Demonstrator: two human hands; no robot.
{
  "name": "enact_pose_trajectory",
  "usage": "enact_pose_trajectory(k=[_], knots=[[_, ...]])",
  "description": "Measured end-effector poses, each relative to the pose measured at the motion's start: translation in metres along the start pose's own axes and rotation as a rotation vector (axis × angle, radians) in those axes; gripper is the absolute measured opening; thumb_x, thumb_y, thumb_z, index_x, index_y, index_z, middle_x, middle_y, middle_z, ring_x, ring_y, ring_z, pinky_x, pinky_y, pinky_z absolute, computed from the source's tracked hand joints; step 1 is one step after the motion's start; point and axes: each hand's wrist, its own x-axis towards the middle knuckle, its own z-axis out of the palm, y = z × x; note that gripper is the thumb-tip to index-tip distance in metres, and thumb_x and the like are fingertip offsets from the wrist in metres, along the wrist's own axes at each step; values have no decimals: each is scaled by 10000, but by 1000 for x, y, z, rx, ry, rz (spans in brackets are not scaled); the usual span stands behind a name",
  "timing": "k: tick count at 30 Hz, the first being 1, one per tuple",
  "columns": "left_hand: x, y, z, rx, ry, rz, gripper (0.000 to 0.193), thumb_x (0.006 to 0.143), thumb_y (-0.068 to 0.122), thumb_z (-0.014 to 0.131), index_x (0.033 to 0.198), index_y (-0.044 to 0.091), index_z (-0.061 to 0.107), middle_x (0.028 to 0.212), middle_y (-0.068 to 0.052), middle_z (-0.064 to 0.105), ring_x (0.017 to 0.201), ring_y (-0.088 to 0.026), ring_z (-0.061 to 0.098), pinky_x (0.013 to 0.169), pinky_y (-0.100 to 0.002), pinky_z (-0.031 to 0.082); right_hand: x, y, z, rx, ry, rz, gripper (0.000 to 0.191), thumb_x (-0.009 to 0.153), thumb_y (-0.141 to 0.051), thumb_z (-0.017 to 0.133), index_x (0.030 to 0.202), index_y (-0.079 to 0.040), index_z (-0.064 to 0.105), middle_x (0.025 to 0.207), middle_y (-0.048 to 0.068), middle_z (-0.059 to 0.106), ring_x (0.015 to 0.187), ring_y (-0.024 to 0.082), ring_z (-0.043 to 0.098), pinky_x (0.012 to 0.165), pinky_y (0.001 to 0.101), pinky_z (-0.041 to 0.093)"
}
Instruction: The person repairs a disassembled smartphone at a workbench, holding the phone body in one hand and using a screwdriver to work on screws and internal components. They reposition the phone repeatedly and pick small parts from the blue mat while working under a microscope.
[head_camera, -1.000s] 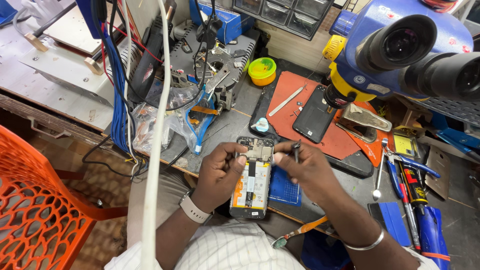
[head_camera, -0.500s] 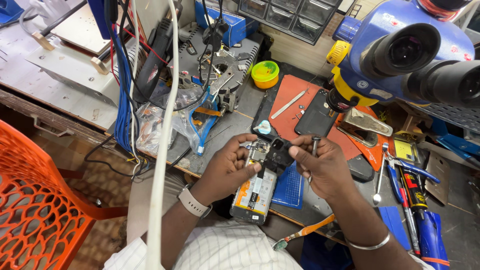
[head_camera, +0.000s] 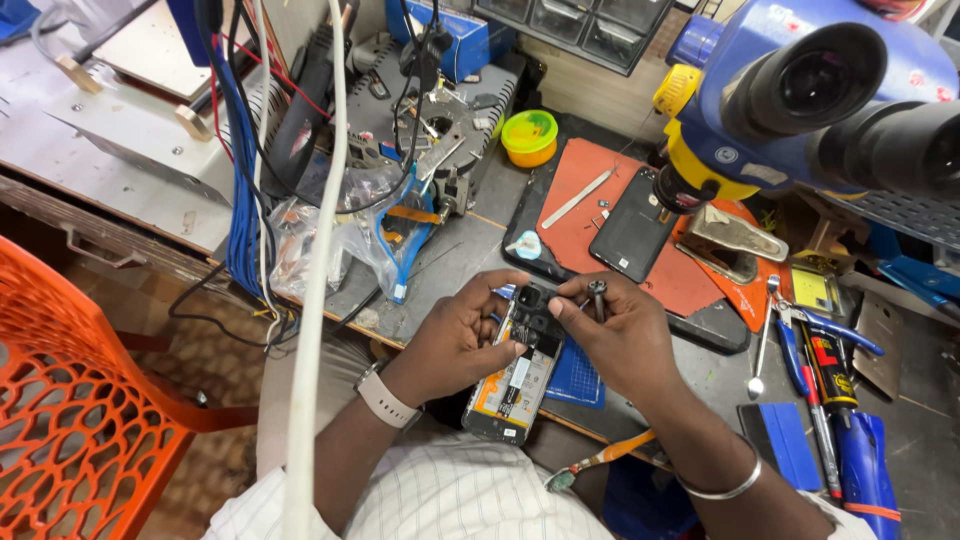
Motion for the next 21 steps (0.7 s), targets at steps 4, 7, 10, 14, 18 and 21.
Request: enact_pose_trajectory(k=[4, 7, 10, 14, 18, 21], knots=[[1, -1, 1, -54, -12, 2, 645, 888, -66, 697, 1477, 33, 452, 1043, -37, 647, 863, -23, 647, 718, -193, 553, -1, -4, -3, -227, 71, -198, 189, 826, -144, 839, 976, -61, 759, 865, -11, 615, 664, 41, 524, 580, 208, 450], [2, -1, 2, -58, -8, -19, 655, 882, -60, 699, 1479, 28, 445, 1043, -33, 649, 867, -21, 648, 727, -191, 553, 2, -2, -4, -192, 63, -69, 273, 805, -150, 837, 1040, -53, 735, 935, -19, 634, 643, 61, 511, 555, 218, 455], [2, -1, 1, -72, -13, -29, 652, 888, -49, 697, 1485, 16, 442, 1050, -32, 645, 870, -20, 640, 737, -195, 542, 8, 4, -5, -31, -89, 80, 257, 881, -152, 783, 1109, -57, 710, 839, 1, 669, 715, 44, 561, 620, 204, 476], [-1, 0, -2, -171, -48, -17, 634, 939, 9, 645, 1511, 36, 372, 1053, -17, 639, 821, 3, 569, 740, -174, 498, 14, 12, -7, 235, -186, 137, 203, 891, -99, 749, 1055, 7, 694, 868, 1, 700, 764, 47, 618, 675, 206, 520], [2, -7, 0, -53, 29, -45, 459, 1065, 92, 568, 1495, 23, 424, 824, -10, 546, 715, -7, 485, 624, -169, 407, 10, 9, -3, 265, -235, 142, 205, 878, -85, 762, 1044, 15, 694, 859, 3, 689, 748, 50, 599, 653, 213, 504], [2, -16, 3, -39, 82, -7, 359, 1030, 72, 542, 1376, 41, 450, 912, 17, 658, 790, 6, 560, 676, -171, 462, 7, 1, -5, 284, -262, 165, 212, 913, -135, 742, 1052, 24, 720, 848, -2, 687, 709, 34, 577, 605, 202, 482]])
